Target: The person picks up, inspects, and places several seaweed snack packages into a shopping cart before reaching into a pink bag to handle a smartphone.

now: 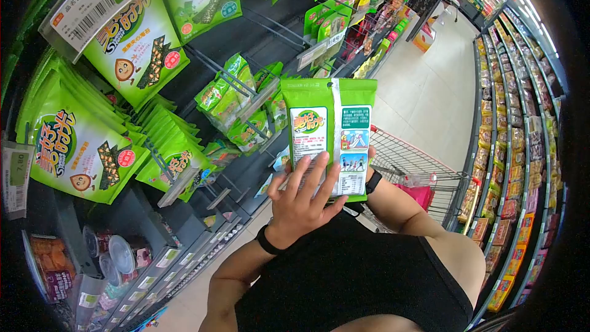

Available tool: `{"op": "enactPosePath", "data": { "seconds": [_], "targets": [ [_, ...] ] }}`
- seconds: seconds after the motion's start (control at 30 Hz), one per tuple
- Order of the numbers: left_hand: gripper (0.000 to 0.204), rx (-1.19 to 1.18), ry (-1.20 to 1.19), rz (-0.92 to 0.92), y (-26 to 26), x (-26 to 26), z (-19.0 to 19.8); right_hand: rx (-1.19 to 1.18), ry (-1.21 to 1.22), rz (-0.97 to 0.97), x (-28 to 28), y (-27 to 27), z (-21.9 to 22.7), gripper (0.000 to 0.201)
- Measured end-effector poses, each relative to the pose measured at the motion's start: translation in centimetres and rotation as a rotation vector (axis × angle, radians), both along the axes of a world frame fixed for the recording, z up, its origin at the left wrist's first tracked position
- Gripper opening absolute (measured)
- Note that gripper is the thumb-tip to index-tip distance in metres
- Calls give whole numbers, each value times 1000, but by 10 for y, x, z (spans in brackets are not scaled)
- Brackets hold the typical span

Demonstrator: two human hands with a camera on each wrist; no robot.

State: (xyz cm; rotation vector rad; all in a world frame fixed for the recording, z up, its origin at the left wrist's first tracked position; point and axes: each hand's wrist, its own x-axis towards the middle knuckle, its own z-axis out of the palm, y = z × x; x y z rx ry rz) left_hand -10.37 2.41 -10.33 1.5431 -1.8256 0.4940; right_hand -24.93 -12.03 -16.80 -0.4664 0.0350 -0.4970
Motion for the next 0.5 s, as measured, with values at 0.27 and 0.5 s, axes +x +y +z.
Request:
{"op": "enactPosePath", "data": {
  "seconds": [0.27,0.5],
  "targets": [
    [68,-54,-51,25,10,6,-2,-40,24,-34,5,0,-6,125],
    [70,-37,-35,69,15,5,-2,48,28,-25,16,4,9,119]
  ]
}}
